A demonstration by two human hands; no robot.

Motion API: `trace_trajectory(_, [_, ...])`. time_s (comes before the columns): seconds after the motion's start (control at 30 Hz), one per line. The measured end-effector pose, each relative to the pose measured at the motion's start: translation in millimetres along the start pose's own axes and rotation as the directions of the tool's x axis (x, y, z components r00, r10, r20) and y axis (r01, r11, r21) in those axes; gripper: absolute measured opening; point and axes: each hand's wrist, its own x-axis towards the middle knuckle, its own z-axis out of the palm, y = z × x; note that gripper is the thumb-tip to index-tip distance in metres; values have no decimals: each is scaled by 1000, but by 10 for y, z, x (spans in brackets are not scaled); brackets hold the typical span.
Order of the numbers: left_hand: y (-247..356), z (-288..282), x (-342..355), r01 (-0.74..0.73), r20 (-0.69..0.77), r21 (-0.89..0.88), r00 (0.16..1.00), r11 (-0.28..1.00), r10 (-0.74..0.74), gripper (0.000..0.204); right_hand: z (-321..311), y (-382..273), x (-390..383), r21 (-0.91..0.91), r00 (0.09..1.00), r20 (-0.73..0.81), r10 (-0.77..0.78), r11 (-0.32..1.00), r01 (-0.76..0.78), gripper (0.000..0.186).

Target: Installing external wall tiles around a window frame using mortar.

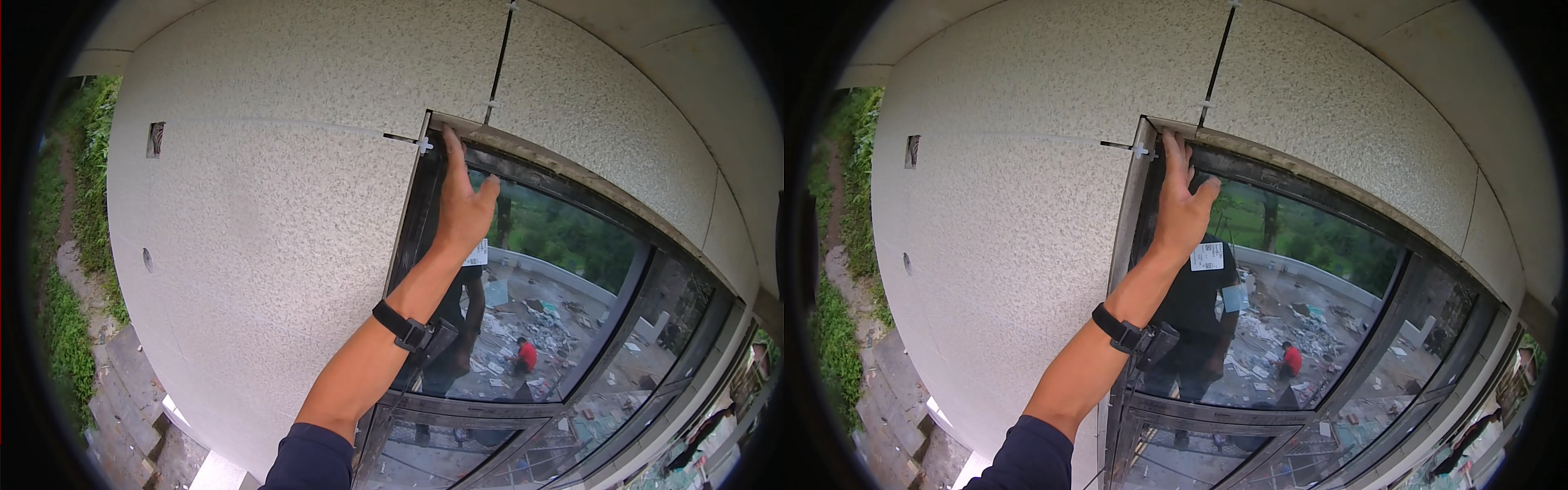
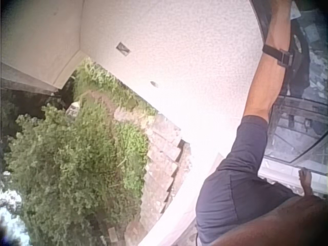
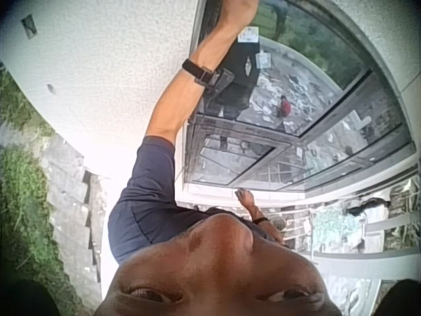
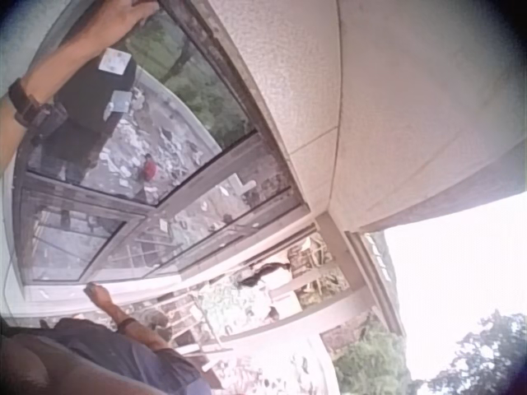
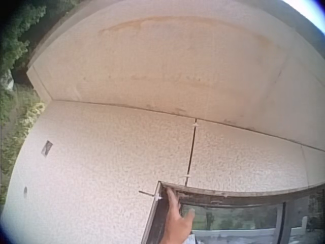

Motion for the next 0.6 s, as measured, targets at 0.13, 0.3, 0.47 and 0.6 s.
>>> trace_trajectory(0.13, [-14, -9, 4, -15, 1, 4, 1000, 1000, 14, 90, -28, -19, 4, -14, 999, 29, 20, 1000, -19, 36])
trace_trajectory(0.3, [47, -15, -3, 17, 20, -5, 1000, 1000, -17, 89, -10, 9, 27, -39, 999, 32, -2, 999, 3, 36])
trace_trajectory(0.47, [28, -23, -1, 4, 25, 5, 1000, 1000, -4, 88, 14, 4, 3, -2, 997, -39, -65, 998, 65, 34])
trace_trajectory(0.6, [77, -26, -11, 23, 27, 2, 999, 1000, -23, 89, 47, 26, 26, 6, 998, -24, -66, 998, 66, 34])
